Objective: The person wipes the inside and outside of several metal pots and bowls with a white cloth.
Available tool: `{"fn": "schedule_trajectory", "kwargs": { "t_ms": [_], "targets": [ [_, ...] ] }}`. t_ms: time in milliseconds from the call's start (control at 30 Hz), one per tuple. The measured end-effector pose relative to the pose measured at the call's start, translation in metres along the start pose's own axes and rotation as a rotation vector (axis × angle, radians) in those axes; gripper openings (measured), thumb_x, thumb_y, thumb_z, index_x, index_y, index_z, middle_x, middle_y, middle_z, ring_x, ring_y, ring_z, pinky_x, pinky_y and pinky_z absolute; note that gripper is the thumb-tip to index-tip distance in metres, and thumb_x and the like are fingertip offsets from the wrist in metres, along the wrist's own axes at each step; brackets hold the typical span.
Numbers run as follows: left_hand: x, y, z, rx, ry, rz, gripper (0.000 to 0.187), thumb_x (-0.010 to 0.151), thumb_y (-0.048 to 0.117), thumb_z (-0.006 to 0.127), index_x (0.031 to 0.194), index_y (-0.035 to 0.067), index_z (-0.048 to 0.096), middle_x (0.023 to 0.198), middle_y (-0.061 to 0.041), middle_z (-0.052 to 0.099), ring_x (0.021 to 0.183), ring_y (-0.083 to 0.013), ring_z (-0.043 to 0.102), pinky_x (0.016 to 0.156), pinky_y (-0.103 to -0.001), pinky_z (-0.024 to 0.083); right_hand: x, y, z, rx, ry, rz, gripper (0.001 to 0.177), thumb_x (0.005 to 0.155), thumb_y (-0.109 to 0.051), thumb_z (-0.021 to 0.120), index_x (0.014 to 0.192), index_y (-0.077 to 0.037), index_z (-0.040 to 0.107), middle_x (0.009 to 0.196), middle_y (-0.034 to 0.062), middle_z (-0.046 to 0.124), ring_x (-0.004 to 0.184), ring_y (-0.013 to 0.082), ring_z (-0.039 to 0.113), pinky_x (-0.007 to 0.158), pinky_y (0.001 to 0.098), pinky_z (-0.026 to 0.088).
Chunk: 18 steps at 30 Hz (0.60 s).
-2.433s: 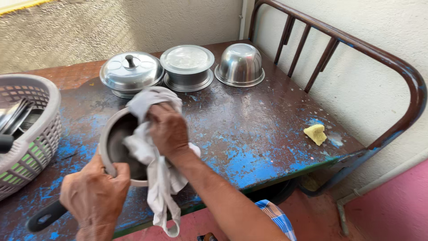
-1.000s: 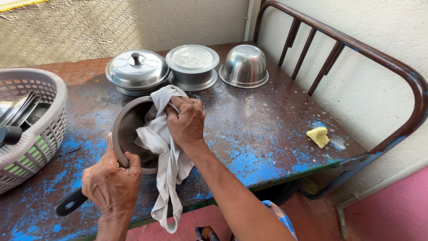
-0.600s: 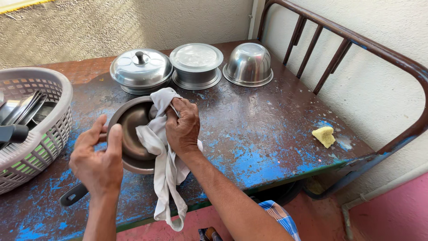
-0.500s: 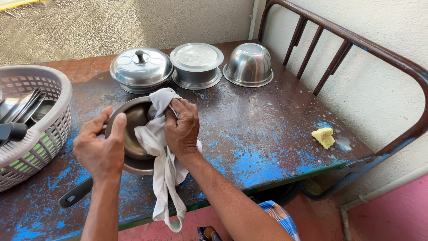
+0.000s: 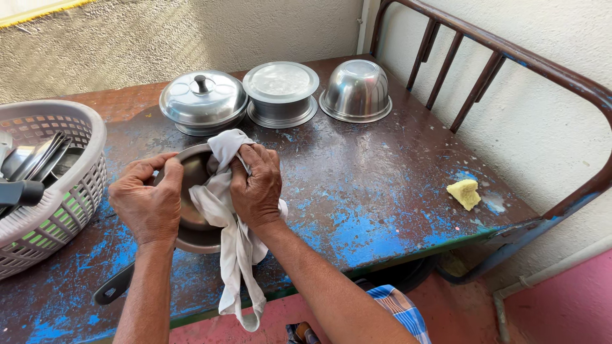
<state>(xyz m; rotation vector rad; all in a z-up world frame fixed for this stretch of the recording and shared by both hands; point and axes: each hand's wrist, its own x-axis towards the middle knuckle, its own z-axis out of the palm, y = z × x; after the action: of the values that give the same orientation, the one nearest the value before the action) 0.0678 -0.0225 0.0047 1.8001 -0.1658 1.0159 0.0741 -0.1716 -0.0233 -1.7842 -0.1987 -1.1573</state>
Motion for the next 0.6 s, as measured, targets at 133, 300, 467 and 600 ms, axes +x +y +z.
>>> {"fn": "schedule_trajectory", "kwargs": {
  "t_ms": [133,300,467,600],
  "targets": [
    [-0.0010,-0.0026,0.0007,0.003,-0.004,-0.021,0.022,0.088,0.009,0.073,0.107,0.009,0.083,0.091,-0.005,0.074,0.072,-0.0085,0.055,0.065,-0.026,0.044,-0.0008,0.0015,0.0016,-0.014,0.004,-0.010,0.015,0.095,-0.011,0.065,0.108,-0.008,0.072,0.104,0.0039,0.069,0.099,0.0266,0.059,0.092,0.0380,0.048],
    [-0.0015,-0.0048,0.0042,0.057,0.022,0.078,0.016,0.091,0.014,0.077,0.105,0.006,0.081,0.095,-0.007,0.076,0.078,-0.0110,0.063,0.072,-0.026,0.049,-0.0008,0.0054,0.0015,-0.014,-0.004,0.013,0.014,0.096,-0.011,0.065,0.107,-0.008,0.072,0.101,0.0038,0.069,0.098,0.0267,0.059,0.091,0.0381,0.048],
    [-0.0019,0.0010,0.0052,0.074,0.017,0.041,0.020,0.088,0.011,0.073,0.105,0.008,0.083,0.092,-0.009,0.075,0.076,-0.0142,0.062,0.071,-0.029,0.048,-0.0014,0.0042,0.0031,-0.010,0.019,0.004,0.016,0.094,-0.011,0.066,0.108,-0.007,0.072,0.101,0.0045,0.068,0.098,0.0271,0.058,0.091,0.0385,0.047],
    [-0.0037,0.0043,0.0051,0.038,0.013,0.036,0.015,0.091,0.014,0.075,0.103,0.007,0.082,0.096,-0.009,0.077,0.083,-0.0142,0.068,0.078,-0.029,0.052,-0.0021,0.0048,0.0018,-0.002,0.014,-0.004,0.014,0.096,-0.012,0.065,0.108,-0.008,0.072,0.102,0.0041,0.069,0.098,0.0267,0.059,0.091,0.0383,0.048]
  ]
}}
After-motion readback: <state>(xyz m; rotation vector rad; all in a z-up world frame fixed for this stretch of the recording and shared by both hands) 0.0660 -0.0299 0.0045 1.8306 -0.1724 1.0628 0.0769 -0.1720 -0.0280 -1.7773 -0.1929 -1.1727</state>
